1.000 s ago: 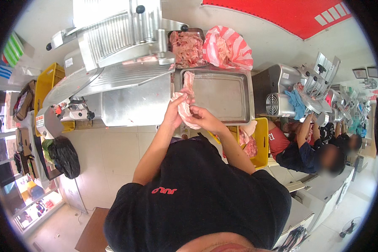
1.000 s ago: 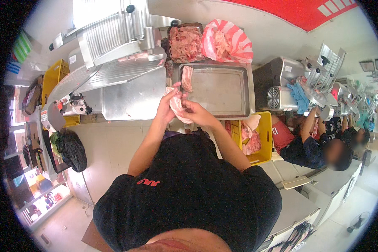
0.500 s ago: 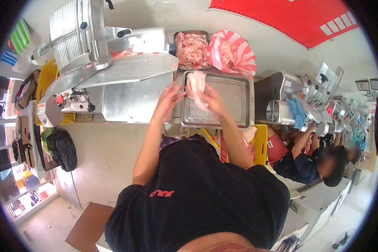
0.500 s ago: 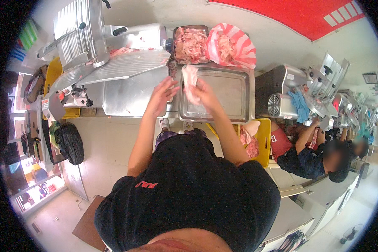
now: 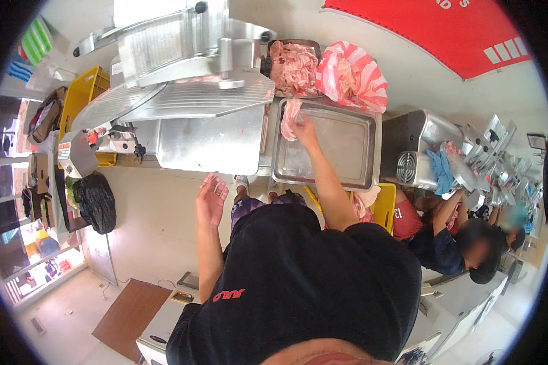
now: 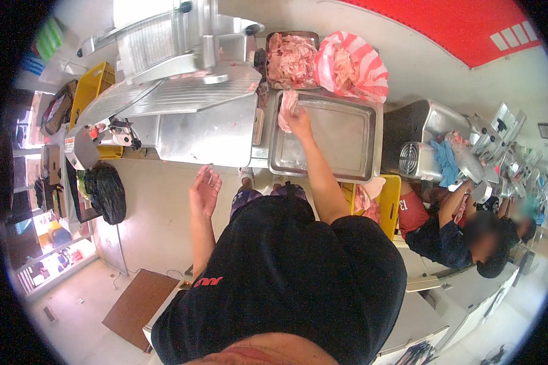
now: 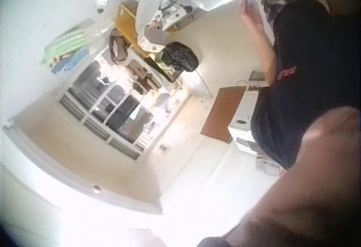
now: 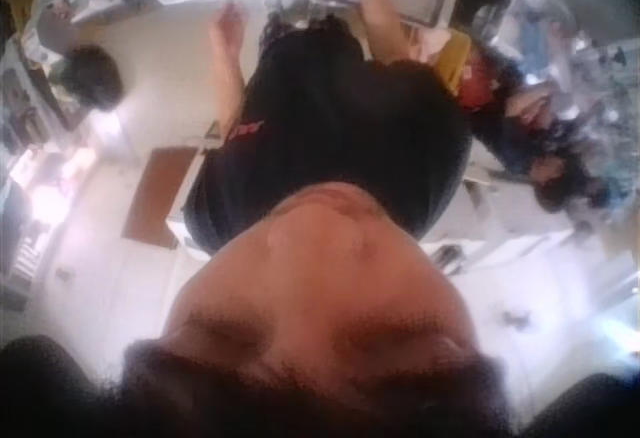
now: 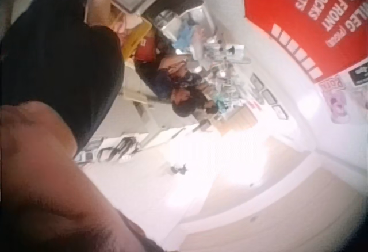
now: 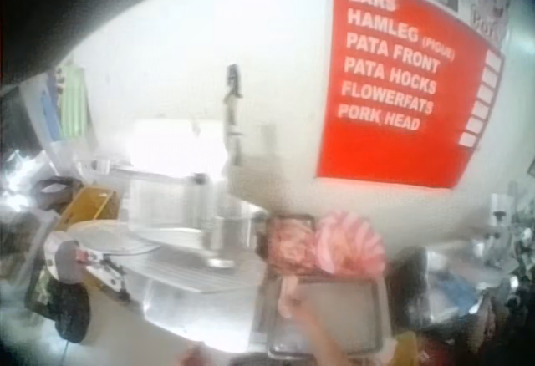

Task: The person operates a meat slicer to cut large pieces of pork fat into thin slices. They place the meat on the slicer, push it through the blade, and collect the resulting slices on a tray. The person also wipes the slicer surface with a cloth during the process.

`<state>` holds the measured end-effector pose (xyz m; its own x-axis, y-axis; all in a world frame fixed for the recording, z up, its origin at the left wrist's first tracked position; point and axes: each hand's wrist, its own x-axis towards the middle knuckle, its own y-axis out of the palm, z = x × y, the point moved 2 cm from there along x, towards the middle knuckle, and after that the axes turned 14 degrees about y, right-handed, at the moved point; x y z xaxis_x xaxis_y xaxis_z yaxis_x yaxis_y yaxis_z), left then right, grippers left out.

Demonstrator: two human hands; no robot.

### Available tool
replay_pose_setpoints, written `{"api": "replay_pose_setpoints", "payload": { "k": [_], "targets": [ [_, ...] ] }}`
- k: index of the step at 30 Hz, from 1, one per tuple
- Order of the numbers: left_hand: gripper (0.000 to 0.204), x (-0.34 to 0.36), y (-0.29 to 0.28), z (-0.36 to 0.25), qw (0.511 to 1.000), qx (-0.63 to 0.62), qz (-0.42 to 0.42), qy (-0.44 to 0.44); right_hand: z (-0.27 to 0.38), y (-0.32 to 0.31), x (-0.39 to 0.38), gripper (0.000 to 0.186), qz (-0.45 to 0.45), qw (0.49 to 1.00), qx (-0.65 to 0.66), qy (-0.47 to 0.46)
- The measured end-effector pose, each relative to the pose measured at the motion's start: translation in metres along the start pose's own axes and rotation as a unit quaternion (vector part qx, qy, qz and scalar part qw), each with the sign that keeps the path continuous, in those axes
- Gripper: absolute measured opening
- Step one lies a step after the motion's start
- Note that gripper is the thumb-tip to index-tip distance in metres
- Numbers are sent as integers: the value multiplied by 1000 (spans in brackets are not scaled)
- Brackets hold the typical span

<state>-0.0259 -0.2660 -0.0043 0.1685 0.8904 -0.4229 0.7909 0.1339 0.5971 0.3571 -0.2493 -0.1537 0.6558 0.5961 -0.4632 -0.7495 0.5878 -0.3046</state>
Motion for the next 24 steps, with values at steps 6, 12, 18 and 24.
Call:
{"api": "replay_pose_setpoints", "payload": {
  "k": [6,12,18,24],
  "targets": [
    [26,6,-4,-8,999,-28,4,23,-82,-25,-18,48,-137,990,-10,-2],
    [23,45,-2,-22,997,-39,57,34,-45,-47,-8,33,-98,991,58,-71],
    [20,70,29,-38,992,-27,59,112,11,-22,-40,23,-42,984,72,-155],
    [16,96,67,-32,991,-54,97,70,4,41,-36,33,173,977,115,-50]
  ]
}}
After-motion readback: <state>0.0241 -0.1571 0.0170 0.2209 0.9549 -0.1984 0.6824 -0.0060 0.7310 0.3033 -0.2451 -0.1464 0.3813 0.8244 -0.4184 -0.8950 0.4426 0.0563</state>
